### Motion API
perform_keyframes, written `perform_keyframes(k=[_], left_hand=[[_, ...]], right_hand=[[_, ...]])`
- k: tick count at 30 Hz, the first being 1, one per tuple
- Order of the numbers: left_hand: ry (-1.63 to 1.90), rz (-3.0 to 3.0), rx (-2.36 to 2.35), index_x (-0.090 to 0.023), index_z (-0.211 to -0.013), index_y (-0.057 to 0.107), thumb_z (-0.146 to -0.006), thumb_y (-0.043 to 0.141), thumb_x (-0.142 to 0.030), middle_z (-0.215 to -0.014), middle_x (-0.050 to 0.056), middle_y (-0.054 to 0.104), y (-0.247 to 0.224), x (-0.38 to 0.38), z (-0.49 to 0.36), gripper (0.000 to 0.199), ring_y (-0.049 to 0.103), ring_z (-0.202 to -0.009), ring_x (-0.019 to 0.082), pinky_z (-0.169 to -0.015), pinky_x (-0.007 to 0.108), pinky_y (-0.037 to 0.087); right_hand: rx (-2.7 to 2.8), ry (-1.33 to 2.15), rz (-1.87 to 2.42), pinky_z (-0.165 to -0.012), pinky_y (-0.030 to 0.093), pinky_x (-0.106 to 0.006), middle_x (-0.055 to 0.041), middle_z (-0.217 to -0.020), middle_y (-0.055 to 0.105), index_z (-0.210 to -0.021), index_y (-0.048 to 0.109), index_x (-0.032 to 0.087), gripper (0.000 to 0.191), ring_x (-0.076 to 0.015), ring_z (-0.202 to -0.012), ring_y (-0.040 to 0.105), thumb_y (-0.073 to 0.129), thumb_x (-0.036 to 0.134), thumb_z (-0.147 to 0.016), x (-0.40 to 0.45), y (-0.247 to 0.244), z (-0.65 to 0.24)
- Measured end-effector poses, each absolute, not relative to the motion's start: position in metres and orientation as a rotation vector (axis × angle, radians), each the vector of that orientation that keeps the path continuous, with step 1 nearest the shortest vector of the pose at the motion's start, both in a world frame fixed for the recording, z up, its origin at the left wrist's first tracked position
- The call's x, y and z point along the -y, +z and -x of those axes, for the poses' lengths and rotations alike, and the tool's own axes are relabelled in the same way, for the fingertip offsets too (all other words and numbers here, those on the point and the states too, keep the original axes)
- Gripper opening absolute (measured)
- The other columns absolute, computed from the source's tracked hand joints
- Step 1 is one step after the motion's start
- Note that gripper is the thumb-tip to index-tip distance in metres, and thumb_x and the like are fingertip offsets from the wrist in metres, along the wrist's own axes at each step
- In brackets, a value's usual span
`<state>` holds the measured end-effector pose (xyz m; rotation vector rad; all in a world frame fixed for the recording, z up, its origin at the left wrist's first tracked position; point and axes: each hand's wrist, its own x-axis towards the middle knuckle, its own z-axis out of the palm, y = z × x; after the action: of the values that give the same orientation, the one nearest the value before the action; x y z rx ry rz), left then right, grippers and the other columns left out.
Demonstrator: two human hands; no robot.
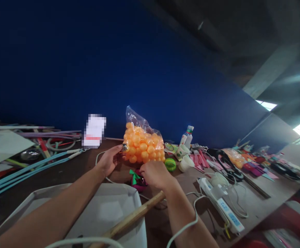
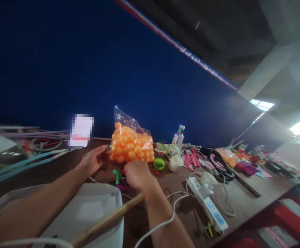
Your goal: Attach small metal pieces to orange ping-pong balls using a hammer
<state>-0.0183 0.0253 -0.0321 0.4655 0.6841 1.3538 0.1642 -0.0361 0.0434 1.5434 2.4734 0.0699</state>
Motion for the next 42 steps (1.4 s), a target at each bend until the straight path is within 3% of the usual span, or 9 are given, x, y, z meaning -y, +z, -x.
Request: perform_keyframes(k=[9, 27, 42], left_hand=[[1.33, -0.507, -0.677, -0.01, -0.091, 0.07, -0.081, 0.061, -0.011, -0.081, 0.008, 0.071, -0.039, -0.029, 0.02, 0.014, 0.065, -0.06, 0.014, -0.054, 0.024, 0.055], [1.319, -0.552, -0.672, -0.01, -0.086, 0.07, -0.077, 0.067, -0.013, -0.078, 0.006, 0.069, -0.037, -0.027, 0.019, 0.01, 0.064, -0.058, 0.012, -0.051, 0.022, 0.054], [1.309, -0.58, -0.67, -0.011, -0.086, 0.07, -0.078, 0.066, -0.014, -0.078, 0.007, 0.07, -0.036, -0.024, 0.019, 0.01, 0.064, -0.06, 0.012, -0.052, 0.021, 0.054]], right_hand=[[-2.504, 0.127, -1.553, -0.068, 0.043, -0.032, -0.0108, -0.082, 0.073, -0.084, 0.074, 0.018, 0.027, -0.0268, -0.083, 0.067, 0.048, 0.016, -0.078, 0.036, 0.035, -0.157], [-2.474, 0.175, -1.513, -0.067, 0.051, -0.034, -0.014, -0.084, 0.073, -0.087, 0.073, 0.015, 0.026, -0.029, -0.083, 0.07, 0.048, 0.015, -0.08, 0.04, 0.025, -0.145], [-2.469, 0.121, -1.469, -0.067, 0.05, -0.032, -0.0131, -0.086, 0.074, -0.087, 0.074, 0.016, 0.024, -0.0271, -0.084, 0.07, 0.052, 0.017, -0.078, 0.039, 0.027, -0.148]])
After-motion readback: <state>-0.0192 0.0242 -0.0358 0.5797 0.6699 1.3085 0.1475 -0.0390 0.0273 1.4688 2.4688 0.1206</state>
